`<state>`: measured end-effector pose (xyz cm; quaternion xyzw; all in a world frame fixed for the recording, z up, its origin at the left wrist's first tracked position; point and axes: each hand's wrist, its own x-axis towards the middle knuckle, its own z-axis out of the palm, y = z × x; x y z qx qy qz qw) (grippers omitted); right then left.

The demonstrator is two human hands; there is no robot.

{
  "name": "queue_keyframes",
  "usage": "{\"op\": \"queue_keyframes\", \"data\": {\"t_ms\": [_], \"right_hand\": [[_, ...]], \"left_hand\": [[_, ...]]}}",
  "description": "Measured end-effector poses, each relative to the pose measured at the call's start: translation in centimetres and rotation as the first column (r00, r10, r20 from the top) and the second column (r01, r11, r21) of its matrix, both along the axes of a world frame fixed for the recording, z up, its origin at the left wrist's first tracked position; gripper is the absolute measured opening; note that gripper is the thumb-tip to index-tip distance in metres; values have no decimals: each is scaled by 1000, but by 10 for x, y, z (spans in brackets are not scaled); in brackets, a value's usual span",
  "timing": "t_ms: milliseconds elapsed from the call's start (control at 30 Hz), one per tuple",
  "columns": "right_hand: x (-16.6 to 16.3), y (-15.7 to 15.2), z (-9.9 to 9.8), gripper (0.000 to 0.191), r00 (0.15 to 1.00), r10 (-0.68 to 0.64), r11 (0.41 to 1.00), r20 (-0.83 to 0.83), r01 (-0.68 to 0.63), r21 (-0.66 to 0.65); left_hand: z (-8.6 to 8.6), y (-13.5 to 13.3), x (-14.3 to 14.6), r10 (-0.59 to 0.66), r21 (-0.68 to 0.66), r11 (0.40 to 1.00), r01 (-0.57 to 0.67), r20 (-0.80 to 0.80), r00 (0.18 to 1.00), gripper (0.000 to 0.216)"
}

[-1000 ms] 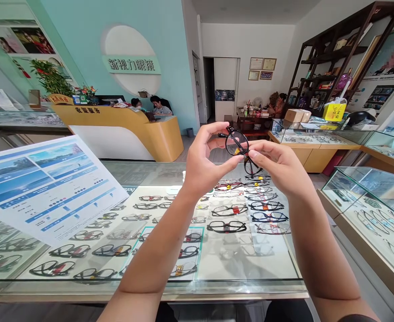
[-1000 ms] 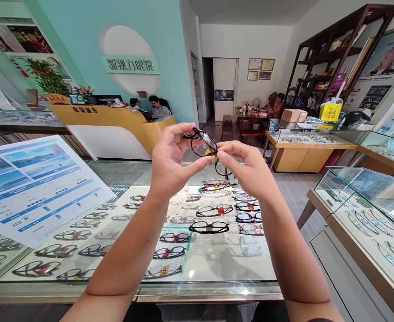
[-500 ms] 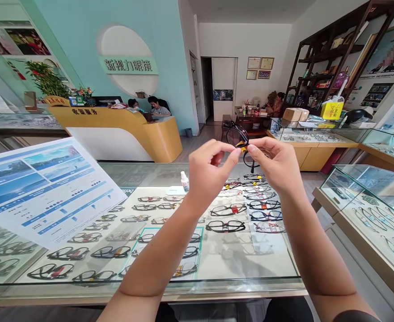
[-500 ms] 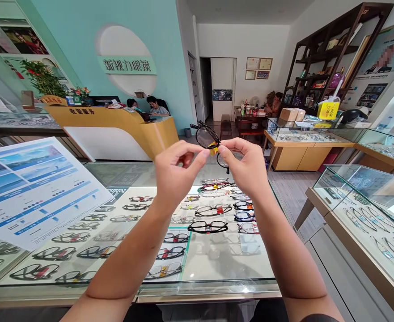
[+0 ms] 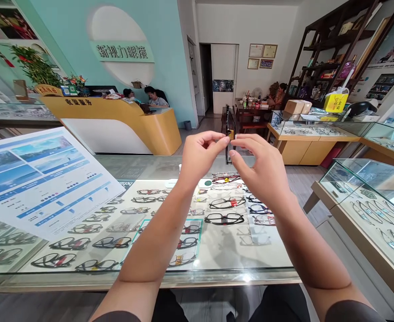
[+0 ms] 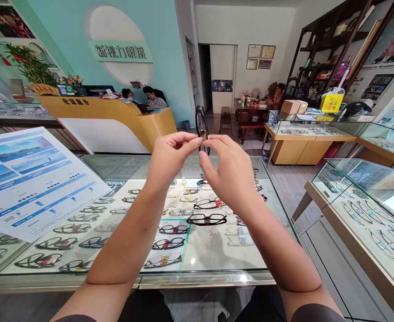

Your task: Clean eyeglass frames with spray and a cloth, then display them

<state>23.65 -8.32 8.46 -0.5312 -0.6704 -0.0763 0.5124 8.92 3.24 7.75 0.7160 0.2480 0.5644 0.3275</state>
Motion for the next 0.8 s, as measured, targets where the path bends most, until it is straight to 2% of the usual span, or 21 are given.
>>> {"op": "queue_keyframes", "data": {"t_ms": [67, 133, 233, 333, 400, 500, 667, 800], "right_hand": [[4, -4, 4, 11, 1000, 8, 999, -21, -9, -38], [9, -9, 7, 16, 998, 11, 999, -59, -13, -42], [14, -13, 12, 26, 994, 28, 999, -104, -31, -25], [16, -16, 14, 33, 991, 58, 998, -119, -61, -22], [17, -17, 15, 35, 989, 81, 996, -121, -83, -18], [17, -19, 16, 36, 988, 96, 995, -122, -99, -20], [17, -21, 18, 39, 990, 100, 994, -103, -104, -36], [15, -22, 18, 39, 992, 104, 991, -75, -110, -80]], "left_hand": [[0, 10, -6, 13, 11, 1000, -12, -124, 992, 22], [-3, 19, -10, 14, 18, 1000, -8, -347, 938, 16], [-14, 30, -7, -8, 14, 1000, 24, -698, 716, 12], [-32, 39, 7, -73, -42, 996, 77, -882, 465, 10], [-47, 44, 18, -126, -100, 990, 95, -935, 331, 10], [-66, 50, 29, -155, -140, 987, 84, -967, 202, 13], [-81, 53, 37, -189, -184, 981, 68, -978, 90, 14], [-85, 51, 41, -199, -195, 978, 69, -978, 61, 11]]}}
